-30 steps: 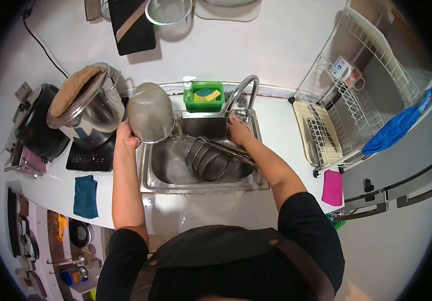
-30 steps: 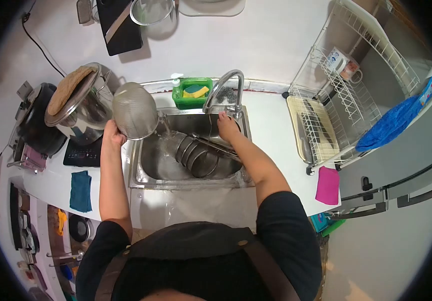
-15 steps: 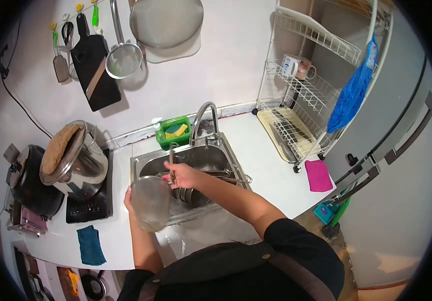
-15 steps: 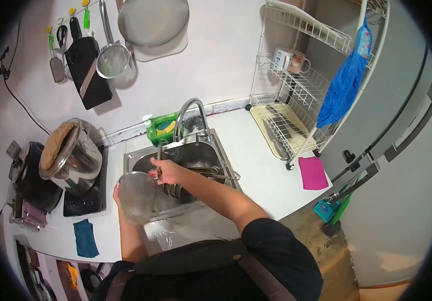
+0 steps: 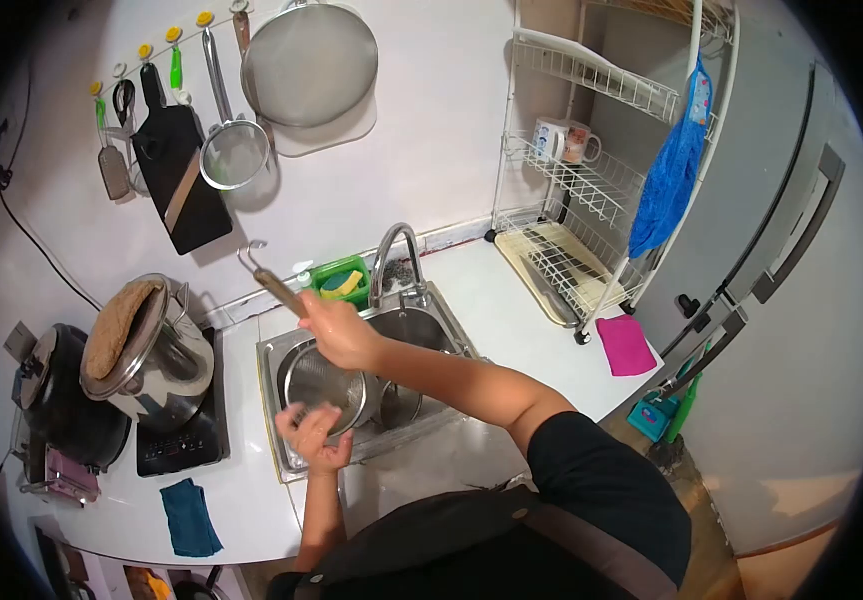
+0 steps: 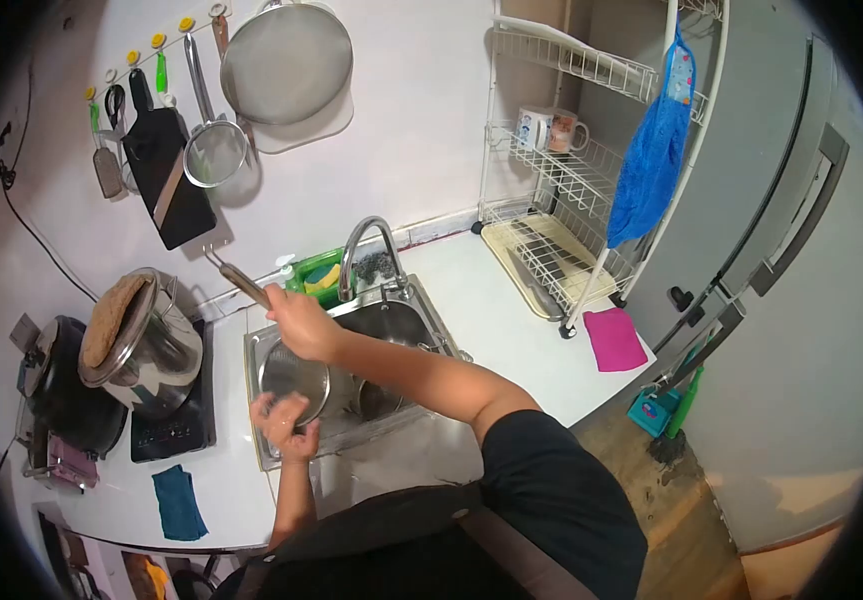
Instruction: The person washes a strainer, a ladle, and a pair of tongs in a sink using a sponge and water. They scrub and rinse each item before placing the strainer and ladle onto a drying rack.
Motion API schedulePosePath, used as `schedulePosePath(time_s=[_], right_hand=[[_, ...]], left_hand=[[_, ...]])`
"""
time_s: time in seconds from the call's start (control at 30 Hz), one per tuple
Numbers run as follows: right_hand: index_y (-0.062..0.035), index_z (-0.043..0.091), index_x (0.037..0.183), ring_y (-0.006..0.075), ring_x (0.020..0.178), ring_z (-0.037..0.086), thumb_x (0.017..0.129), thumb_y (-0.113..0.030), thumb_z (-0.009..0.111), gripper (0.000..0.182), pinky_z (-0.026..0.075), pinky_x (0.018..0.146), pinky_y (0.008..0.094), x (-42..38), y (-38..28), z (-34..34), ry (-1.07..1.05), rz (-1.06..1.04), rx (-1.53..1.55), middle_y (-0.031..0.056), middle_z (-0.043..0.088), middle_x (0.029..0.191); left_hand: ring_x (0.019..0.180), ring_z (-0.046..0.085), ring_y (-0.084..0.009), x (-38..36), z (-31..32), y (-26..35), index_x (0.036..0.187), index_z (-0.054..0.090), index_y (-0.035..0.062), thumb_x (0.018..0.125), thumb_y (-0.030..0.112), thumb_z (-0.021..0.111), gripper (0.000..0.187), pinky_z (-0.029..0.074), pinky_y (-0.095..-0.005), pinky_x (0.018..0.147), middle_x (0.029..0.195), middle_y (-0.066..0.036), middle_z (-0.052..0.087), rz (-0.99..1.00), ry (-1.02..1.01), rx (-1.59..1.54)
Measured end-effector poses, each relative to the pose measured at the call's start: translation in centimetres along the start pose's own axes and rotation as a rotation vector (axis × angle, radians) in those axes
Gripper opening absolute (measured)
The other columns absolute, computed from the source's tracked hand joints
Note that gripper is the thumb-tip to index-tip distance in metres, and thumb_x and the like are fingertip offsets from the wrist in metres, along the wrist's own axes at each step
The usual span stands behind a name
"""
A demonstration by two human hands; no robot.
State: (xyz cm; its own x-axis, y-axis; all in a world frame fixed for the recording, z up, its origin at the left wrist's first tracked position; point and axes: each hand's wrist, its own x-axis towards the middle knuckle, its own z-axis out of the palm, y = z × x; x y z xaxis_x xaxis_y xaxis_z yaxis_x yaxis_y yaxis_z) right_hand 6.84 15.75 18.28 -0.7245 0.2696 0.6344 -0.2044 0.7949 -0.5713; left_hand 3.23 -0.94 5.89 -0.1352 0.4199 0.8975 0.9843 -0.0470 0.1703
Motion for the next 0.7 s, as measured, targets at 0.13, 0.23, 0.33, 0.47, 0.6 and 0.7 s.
schedulePosePath(time_s=[0.13,0.23,0.33,0.47,0.6,0.7], right_hand=[[-0.0024,0.039,0.095,0.0407,0.077,0.054,0.078,-0.005,0.043,0.019,0.042,0.066,0.0467,2.3,-3.2,-10.9,0.177,0.145,-0.321,0.0242,0.055,0.081],[0.0005,0.042,0.084,0.0339,0.057,0.058,0.081,-0.013,0.046,0.014,0.046,0.051,0.0389,6.6,0.9,-20.9,0.587,-0.003,-0.500,0.0181,0.058,0.064],[0.0034,0.045,0.088,0.0333,0.072,0.059,0.076,-0.008,0.048,0.017,0.046,0.064,0.0382,11.0,8.0,-29.0,0.589,0.248,-0.586,0.0196,0.060,0.077],[0.0050,0.047,0.097,0.0383,0.091,0.054,0.073,-0.009,0.050,0.027,0.042,0.080,0.0422,13.3,14.2,-33.1,0.566,0.548,-0.820,0.0255,0.056,0.093],[0.0033,0.047,0.099,0.0375,0.091,0.055,0.074,-0.008,0.048,0.028,0.043,0.078,0.0437,15.7,18.0,-35.4,0.664,0.583,-0.847,0.0253,0.056,0.093],[0.0044,0.047,0.102,0.0376,0.091,0.055,0.074,-0.007,0.047,0.030,0.044,0.080,0.0414,16.8,19.3,-36.2,0.620,0.631,-0.904,0.0251,0.055,0.097]], left_hand=[[0.123,0.017,-0.0388,0.0,0.5,-0.5,0.126,0.036,0.0061,0.071,0.039,0.059,0.068,0.018,-0.0455,0.098,0.135,-0.022,0.014,-0.409,0.064,-0.082],[0.122,0.021,-0.0376,-3.2,2.2,-3.1,0.122,0.041,0.0043,0.074,0.033,0.058,0.059,0.020,-0.0424,0.099,0.133,-0.023,0.020,-0.647,-0.431,-0.074],[0.120,0.025,-0.0381,-5.7,3.7,-4.0,0.116,0.047,0.0049,0.072,0.025,0.061,0.050,0.024,-0.0407,0.097,0.131,-0.023,0.025,-0.642,-0.598,-0.008],[0.116,0.030,-0.0391,-5.2,5.4,-3.3,0.109,0.052,0.0050,0.068,0.018,0.065,0.045,0.028,-0.0410,0.095,0.127,-0.024,0.030,-0.609,-0.559,-0.103],[0.112,0.035,-0.0390,-4.8,6.0,-3.0,0.105,0.053,0.0040,0.066,0.015,0.066,0.042,0.030,-0.0402,0.094,0.124,-0.024,0.033,-0.594,-0.495,-0.149],[0.111,0.038,-0.0382,-4.3,5.4,-2.8,0.104,0.053,0.0037,0.065,0.014,0.066,0.042,0.031,-0.0389,0.093,0.122,-0.025,0.034,-0.619,-0.488,-0.136]])
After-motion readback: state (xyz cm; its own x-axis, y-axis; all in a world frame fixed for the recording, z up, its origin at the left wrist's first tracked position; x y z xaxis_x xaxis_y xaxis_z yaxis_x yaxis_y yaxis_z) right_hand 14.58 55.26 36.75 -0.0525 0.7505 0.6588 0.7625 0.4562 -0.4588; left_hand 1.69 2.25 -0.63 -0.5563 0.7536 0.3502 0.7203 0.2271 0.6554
